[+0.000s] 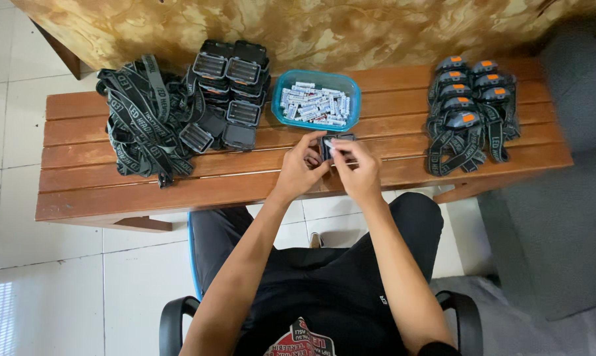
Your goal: The person assembles headlamps by attaching the light unit to the head strap and inserting batteries. They handle the head strap, light unit, and batteries, then test the light before placing the assembled headlamp on the table.
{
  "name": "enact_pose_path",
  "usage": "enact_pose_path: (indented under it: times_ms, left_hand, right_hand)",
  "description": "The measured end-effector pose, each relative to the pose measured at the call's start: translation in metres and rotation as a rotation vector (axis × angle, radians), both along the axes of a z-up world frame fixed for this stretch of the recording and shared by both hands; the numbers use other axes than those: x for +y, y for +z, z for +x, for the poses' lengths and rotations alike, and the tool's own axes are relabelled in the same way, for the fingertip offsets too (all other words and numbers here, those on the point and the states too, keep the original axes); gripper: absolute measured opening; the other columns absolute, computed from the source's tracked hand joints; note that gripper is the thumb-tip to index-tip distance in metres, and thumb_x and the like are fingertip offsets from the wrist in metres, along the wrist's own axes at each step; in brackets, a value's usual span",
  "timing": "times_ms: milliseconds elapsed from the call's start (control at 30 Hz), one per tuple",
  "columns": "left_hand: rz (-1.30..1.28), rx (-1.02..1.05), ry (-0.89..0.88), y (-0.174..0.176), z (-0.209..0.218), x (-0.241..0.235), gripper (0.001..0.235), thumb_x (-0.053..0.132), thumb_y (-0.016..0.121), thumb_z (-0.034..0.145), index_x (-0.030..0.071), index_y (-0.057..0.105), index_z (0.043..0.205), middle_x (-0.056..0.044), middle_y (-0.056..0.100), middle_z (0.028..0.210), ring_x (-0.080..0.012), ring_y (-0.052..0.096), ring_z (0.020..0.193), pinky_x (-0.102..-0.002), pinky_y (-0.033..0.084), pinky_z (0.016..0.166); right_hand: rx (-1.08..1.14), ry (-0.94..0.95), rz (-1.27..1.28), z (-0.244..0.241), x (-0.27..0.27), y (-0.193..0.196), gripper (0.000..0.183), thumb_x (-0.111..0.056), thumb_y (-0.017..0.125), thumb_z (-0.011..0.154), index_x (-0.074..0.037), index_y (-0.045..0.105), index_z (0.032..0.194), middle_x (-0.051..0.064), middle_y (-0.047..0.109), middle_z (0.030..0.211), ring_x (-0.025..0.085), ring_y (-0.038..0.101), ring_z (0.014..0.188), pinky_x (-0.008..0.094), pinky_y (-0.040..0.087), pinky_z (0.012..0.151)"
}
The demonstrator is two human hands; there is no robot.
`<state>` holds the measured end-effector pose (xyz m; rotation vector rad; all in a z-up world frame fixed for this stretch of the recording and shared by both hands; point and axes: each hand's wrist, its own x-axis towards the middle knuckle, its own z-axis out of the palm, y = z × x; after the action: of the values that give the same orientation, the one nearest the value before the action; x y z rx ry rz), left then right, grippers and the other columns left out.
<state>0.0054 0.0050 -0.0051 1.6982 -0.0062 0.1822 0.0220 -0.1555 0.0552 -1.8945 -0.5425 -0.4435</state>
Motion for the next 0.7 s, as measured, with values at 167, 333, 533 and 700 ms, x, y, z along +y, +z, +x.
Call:
enact_pose_path:
  times_ms: [167,333,533,700]
  left_hand:
    - [-0.005,-0.012,0.011,-0.001,0.001,0.000,0.071,0.011,0.086,0.081,0.023,0.063,0.147,-0.021,0.069,0.119,-0.0245,0.077,0.081,-0.035,0.064,0.082]
    - [-0.044,-0.036,0.009,-0.005,0.004,0.003,0.072,0.010,0.087,0.079,0.021,0.063,0.146,-0.019,0.068,0.117,-0.0226,0.076,0.076,-0.033,0.064,0.079]
    - [-0.030,-0.028,-0.002,-0.017,0.008,0.004,0.074,0.008,0.086,0.079,0.023,0.062,0.148,-0.019,0.068,0.119,-0.0238,0.077,0.079,-0.034,0.064,0.079]
    - [-0.012,0.006,-0.039,-0.011,0.007,0.006,0.079,0.006,0.085,0.076,0.024,0.061,0.149,-0.018,0.070,0.121,-0.0231,0.077,0.081,-0.033,0.064,0.081]
  right_hand:
    - [-0.139,0.002,-0.133,-0.005,-0.006,-0.008,0.008,-0.005,0.085,0.090,-0.011,0.081,0.092,0.004,0.082,0.099,0.024,0.077,0.087,0.032,0.061,0.072]
    - [-0.153,-0.058,-0.143,-0.011,-0.009,-0.011,0.009,-0.004,0.086,0.089,-0.010,0.080,0.091,0.004,0.078,0.090,0.023,0.074,0.075,0.029,0.060,0.063]
    - [-0.111,-0.034,-0.137,-0.002,-0.010,-0.019,0.009,-0.006,0.086,0.089,-0.011,0.080,0.091,0.005,0.076,0.083,0.022,0.072,0.066,0.030,0.057,0.057]
    - [-0.061,0.074,-0.111,0.000,-0.008,-0.017,0.013,-0.004,0.084,0.089,-0.015,0.085,0.095,0.003,0.079,0.091,0.022,0.072,0.070,0.029,0.056,0.058]
